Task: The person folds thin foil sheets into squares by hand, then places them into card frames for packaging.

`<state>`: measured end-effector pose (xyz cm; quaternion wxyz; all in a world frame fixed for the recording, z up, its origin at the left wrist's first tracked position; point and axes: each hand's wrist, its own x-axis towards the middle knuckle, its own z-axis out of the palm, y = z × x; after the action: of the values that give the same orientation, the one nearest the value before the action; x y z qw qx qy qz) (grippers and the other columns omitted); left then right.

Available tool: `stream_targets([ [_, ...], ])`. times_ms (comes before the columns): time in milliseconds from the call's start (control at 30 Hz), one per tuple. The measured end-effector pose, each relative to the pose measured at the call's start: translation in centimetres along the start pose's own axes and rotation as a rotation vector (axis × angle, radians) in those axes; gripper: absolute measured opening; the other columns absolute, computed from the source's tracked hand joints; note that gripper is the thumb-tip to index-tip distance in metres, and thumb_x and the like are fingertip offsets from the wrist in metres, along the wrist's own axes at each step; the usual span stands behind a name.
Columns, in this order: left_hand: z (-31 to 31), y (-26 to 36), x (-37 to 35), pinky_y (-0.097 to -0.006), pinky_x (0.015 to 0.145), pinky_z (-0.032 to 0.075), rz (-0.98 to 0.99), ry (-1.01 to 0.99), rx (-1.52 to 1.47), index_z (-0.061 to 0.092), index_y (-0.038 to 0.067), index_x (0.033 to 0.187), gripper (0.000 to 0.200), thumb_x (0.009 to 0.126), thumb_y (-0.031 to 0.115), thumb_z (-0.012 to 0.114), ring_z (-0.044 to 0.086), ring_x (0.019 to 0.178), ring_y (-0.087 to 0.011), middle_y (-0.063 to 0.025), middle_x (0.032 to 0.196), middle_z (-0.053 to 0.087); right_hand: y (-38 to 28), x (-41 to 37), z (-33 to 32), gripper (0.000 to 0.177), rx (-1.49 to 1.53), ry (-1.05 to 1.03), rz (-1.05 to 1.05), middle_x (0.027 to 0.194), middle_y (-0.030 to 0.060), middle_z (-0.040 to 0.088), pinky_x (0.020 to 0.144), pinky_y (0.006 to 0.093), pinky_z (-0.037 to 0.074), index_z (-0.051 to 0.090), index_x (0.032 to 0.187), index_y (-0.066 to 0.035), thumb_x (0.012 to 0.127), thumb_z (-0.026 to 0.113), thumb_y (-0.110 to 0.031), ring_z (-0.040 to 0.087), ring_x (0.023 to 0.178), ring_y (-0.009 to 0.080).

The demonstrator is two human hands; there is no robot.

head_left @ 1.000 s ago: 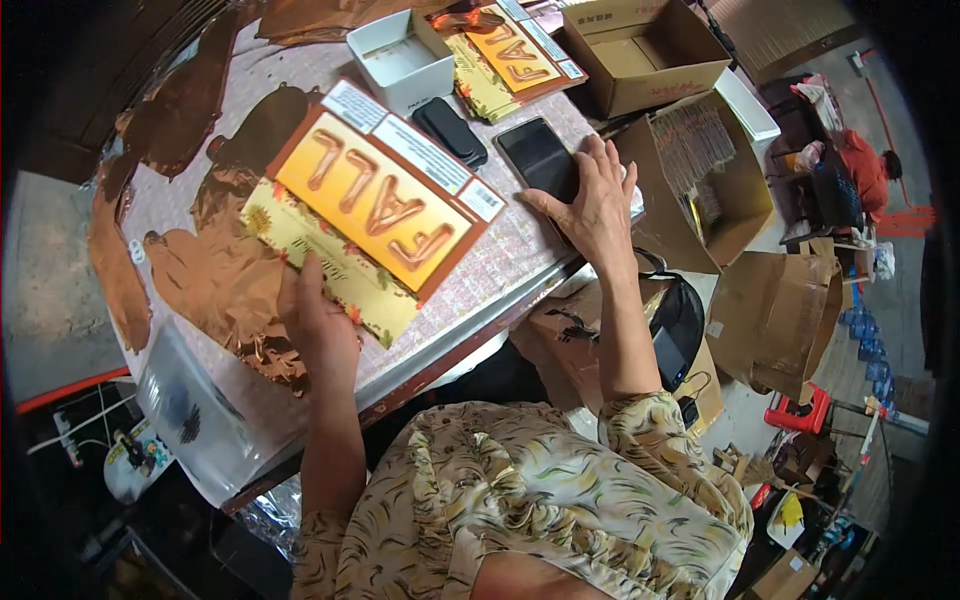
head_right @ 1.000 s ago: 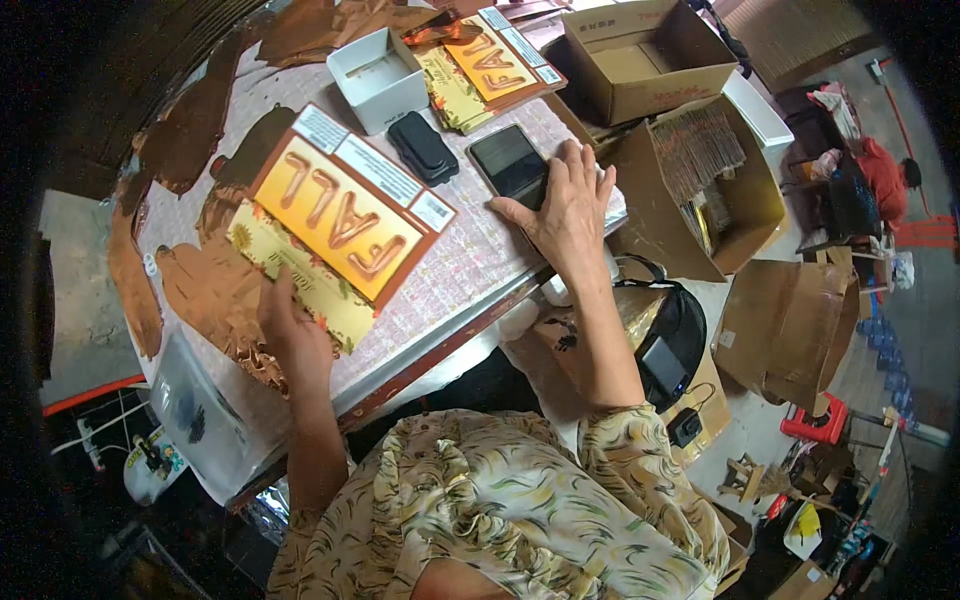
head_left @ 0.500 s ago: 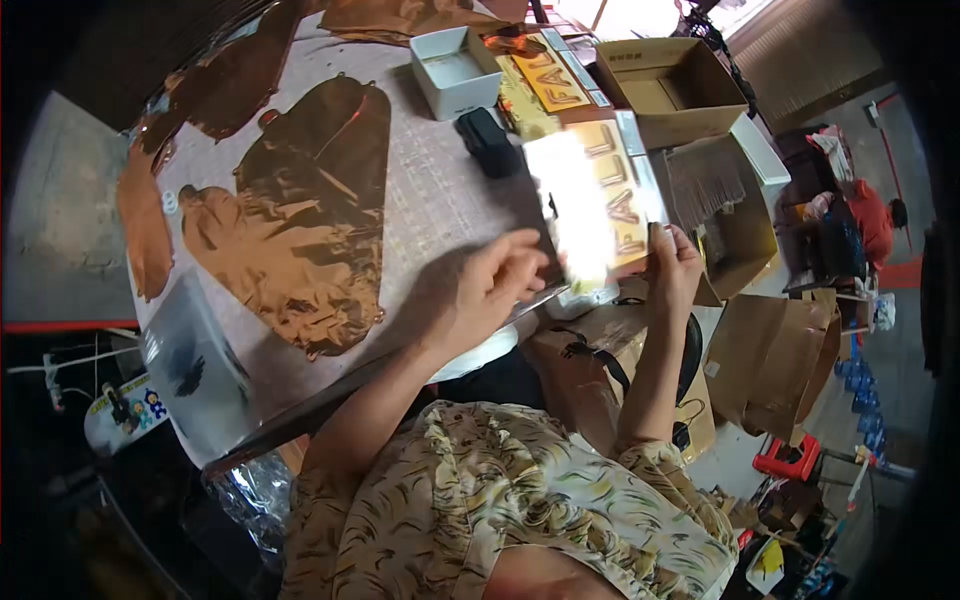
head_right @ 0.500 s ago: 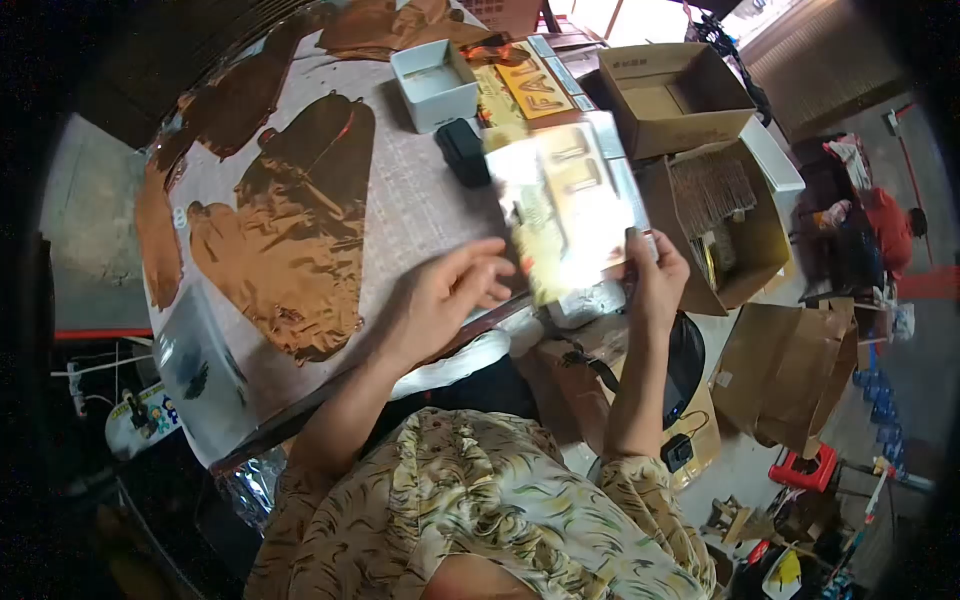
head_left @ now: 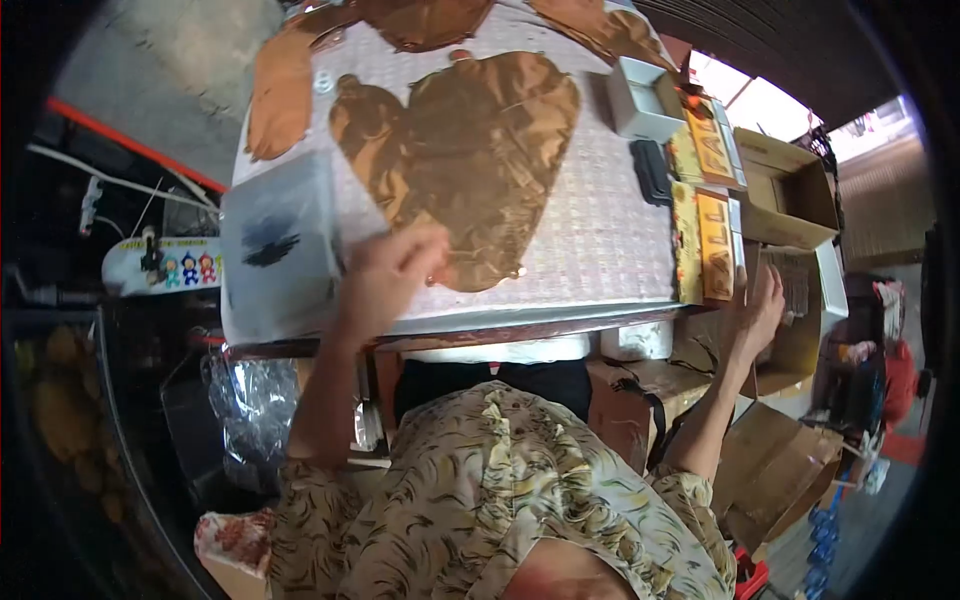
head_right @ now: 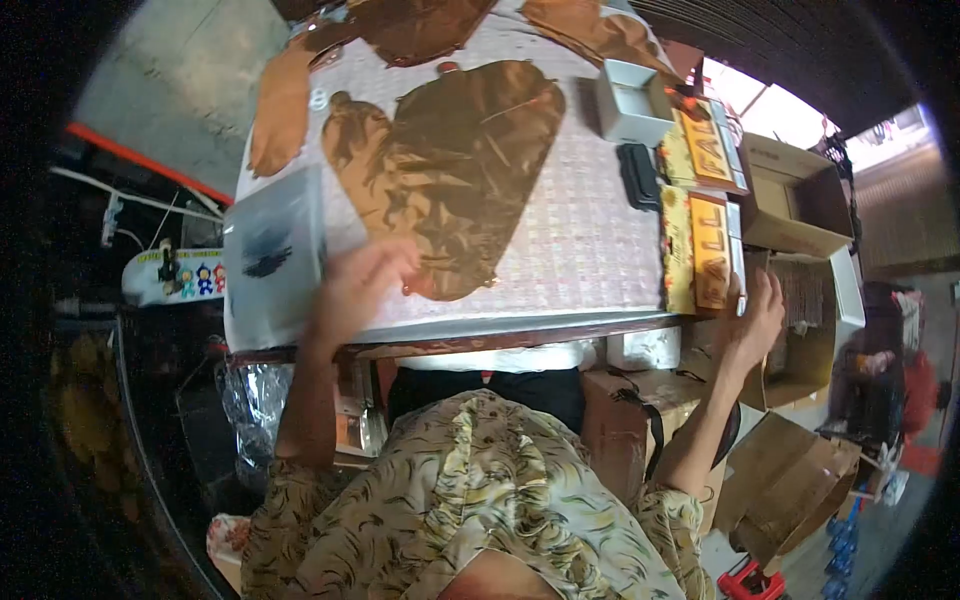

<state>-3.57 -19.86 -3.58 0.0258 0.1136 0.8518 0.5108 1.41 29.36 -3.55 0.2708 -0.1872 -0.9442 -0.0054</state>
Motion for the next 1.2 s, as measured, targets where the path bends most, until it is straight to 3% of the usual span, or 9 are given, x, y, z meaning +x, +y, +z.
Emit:
stream_targets([
  [33,-1.3,-1.8,0.6,-0.0272,0.078,0.057,-0.037,0.098,-0.023,0.073,0.002,0.111,0.021,0.101,0.017,0.064,0.075,0.088,-0.0168,-0.0114,0.093,0.078,-1.9,-0.4,0.3,0.043,0.174,0.155,-0.212,0.129,0.0192,0.065,0.101,0.0403,0.051,0.064,0.129,-0.002,0.090,0.078,-0.016,0.063,0.121,0.0313],
  [133,-6.2,-6.3,4.3,-0.0333,0.074,0.056,0.042,0.241,0.237,0.072,-0.001,0.107,0.025,0.100,0.022,0.063,0.074,0.082,-0.0279,-0.0210,0.087,0.073,-12.5,-1.2,0.5,0.061,0.661,-0.334,-0.332,0.163,0.0216,0.037,0.123,0.0430,0.030,0.042,0.156,-0.007,0.099,0.065,-0.009,0.035,0.151,0.0347],
  [233,-8.9,-9.8,9.2,-0.0367,0.074,0.055,-0.004,0.323,0.316,0.071,-0.004,0.103,0.030,0.099,0.025,0.064,0.072,0.083,-0.0228,-0.0181,0.090,0.074,-21.8,-1.4,3.9,0.068,0.601,-0.427,-0.569,0.167,0.0235,0.025,0.125,0.0530,0.022,0.031,0.161,-0.009,0.103,0.061,-0.024,0.025,0.154,0.0405],
  [333,-11.0,-13.3,14.1,-0.0469,0.079,0.056,0.034,0.390,0.547,0.073,-0.002,0.108,0.036,0.095,0.031,0.066,0.071,0.082,-0.0392,-0.0236,0.085,0.071,-27.0,-1.2,8.4,0.066,0.481,-0.340,-0.643,0.165,0.0248,0.026,0.124,0.0565,0.020,0.032,0.160,-0.007,0.105,0.056,-0.033,0.025,0.153,0.0427],
  [400,-11.4,-15.2,16.4,-0.0496,0.077,0.054,-0.006,0.554,0.948,0.072,-0.004,0.095,0.041,0.091,0.036,0.069,0.071,0.088,-0.0436,-0.0247,0.090,0.073,-28.2,-1.5,10.4,0.065,0.408,-0.321,-0.682,0.165,0.0246,0.028,0.123,0.0565,0.020,0.033,0.160,-0.006,0.106,0.054,-0.036,0.026,0.153,0.0427],
  [533,-11.9,-13.6,18.2,-0.0508,0.077,0.054,-0.157,0.463,0.887,0.073,-0.003,0.093,0.045,0.087,0.042,0.072,0.072,0.086,-0.0415,-0.0238,0.088,0.073,-28.6,-1.4,11.0,0.065,0.321,-0.332,-0.721,0.163,0.0240,0.031,0.124,0.0553,0.020,0.034,0.159,-0.005,0.106,0.050,-0.041,0.028,0.151,0.0417],
  [767,-12.0,-13.1,19.9,-0.0324,0.070,0.054,-0.187,0.324,0.256,0.078,0.006,0.097,0.030,0.083,0.032,0.081,0.070,0.078,-0.0162,-0.0074,0.087,0.077,-28.7,-1.3,10.7,0.067,0.316,-0.368,-0.687,0.164,0.0207,0.032,0.125,0.0536,0.016,0.034,0.159,-0.006,0.106,0.051,-0.044,0.027,0.153,0.0379],
  [1100,-10.8,-14.0,19.0,-0.0356,0.076,0.057,-0.119,0.520,0.240,0.077,0.007,0.101,0.031,0.083,0.032,0.083,0.074,0.083,-0.0221,-0.0092,0.092,0.078,-28.8,-1.4,11.0,0.068,0.321,-0.372,-0.684,0.164,0.0219,0.032,0.125,0.0552,0.016,0.034,0.159,-0.005,0.105,0.052,-0.043,0.027,0.153,0.0390],
  [1200,-9.1,-11.6,17.1,-0.0445,0.075,0.056,0.236,0.775,0.466,0.073,0.001,0.098,0.033,0.080,0.027,0.085,0.073,0.083,-0.0352,-0.0179,0.084,0.074,-28.6,-1.3,11.2,0.068,0.329,-0.359,-0.695,0.164,0.0226,0.032,0.125,0.0559,0.016,0.034,0.159,-0.005,0.105,0.052,-0.042,0.026,0.153,0.0396],
])
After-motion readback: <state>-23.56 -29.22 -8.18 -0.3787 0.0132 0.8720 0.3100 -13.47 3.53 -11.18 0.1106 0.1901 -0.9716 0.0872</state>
